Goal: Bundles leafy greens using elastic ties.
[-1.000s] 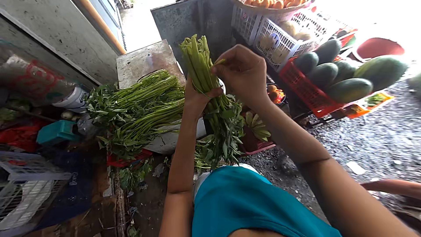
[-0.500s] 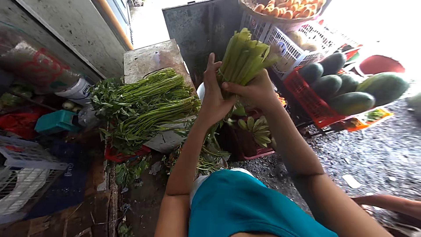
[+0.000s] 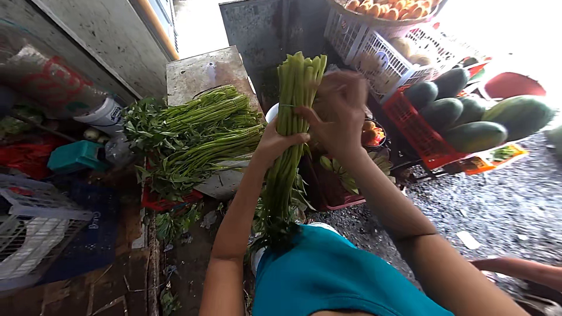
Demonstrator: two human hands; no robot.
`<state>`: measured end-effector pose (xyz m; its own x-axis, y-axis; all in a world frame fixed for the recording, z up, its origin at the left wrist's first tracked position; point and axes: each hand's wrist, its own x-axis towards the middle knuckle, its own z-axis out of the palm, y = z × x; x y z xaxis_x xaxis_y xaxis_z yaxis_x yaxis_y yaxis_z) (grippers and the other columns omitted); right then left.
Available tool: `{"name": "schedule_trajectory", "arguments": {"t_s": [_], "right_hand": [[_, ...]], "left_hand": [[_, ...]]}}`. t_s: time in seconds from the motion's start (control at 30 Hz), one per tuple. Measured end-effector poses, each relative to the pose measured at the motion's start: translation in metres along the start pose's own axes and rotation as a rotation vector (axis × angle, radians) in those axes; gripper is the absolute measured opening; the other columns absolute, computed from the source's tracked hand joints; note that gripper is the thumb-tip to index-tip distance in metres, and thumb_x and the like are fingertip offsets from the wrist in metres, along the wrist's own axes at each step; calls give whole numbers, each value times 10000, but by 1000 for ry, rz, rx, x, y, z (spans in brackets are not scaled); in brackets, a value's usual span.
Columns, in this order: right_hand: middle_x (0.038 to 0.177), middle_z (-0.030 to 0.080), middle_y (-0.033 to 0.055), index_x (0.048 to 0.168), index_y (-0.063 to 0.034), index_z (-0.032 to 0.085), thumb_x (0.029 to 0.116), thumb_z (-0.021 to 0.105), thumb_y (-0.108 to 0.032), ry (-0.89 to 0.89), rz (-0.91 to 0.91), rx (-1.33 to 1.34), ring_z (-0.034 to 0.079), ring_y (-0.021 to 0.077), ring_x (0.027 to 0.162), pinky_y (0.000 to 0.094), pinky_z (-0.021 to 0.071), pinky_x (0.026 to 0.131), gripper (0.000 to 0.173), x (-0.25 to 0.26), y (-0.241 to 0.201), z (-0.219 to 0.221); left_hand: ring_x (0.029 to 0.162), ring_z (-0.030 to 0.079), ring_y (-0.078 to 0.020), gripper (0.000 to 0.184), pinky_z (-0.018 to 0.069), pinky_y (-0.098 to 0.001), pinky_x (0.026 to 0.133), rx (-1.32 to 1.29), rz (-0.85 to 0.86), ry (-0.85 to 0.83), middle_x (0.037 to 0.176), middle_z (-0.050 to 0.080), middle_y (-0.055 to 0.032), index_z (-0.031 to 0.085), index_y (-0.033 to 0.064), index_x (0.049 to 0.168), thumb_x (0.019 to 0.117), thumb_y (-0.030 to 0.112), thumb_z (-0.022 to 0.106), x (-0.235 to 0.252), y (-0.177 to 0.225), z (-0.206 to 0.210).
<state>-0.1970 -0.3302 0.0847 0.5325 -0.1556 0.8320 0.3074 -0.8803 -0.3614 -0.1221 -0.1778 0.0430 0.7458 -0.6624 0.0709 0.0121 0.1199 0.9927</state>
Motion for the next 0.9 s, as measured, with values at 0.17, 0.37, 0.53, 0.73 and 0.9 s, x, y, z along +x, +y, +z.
{"name": "schedule_trajectory", "arguments": {"t_s": [0.17, 0.37, 0.53, 0.73, 0.9], "right_hand": [[990, 693, 124, 1058, -91, 761, 1009, 645, -115, 12, -130, -181, 626, 293, 996, 430, 461, 871, 129, -15, -9, 22], [1029, 612, 165, 1038, -7, 653, 1040, 501, -129, -446, 179, 18, 604, 337, 1043, 502, 503, 918, 195, -9, -22, 8], [956, 721, 85, 1036, -51, 786, 943, 709, -107, -356, 31, 369, 684, 132, 885, 296, 580, 803, 133, -16, -16, -1], [942, 663, 116, 1224, -53, 750, 993, 682, -171, -189, -8, 146, 647, 178, 859, 271, 554, 760, 267, -1, -19, 24], [908, 643, 94, 933, -30, 730, 960, 683, -131, -385, 22, 185, 641, 155, 827, 268, 551, 752, 114, 11, -14, 13]], "left_hand": [[990, 695, -136, 725, 595, -348, 896, 315, 53, 162, 1110, 693, -104, 548, 56, 1330, 701, 144, 897, 1, -4, 4], [1004, 690, -203, 751, 584, -451, 883, 415, -34, 232, 1114, 689, -130, 530, 87, 1352, 701, 187, 890, 4, -6, 0], [1032, 679, -131, 812, 585, -324, 912, 236, -4, 266, 1167, 665, -110, 471, 56, 1405, 711, 69, 892, 4, 7, -16], [1033, 679, -130, 859, 587, -330, 910, 294, 51, 247, 1165, 668, -101, 479, 75, 1402, 671, 131, 925, 0, 12, -16], [1060, 680, -122, 860, 584, -333, 946, 270, 107, 188, 1176, 683, -82, 516, 78, 1390, 661, 179, 962, -7, 4, -21]]}}
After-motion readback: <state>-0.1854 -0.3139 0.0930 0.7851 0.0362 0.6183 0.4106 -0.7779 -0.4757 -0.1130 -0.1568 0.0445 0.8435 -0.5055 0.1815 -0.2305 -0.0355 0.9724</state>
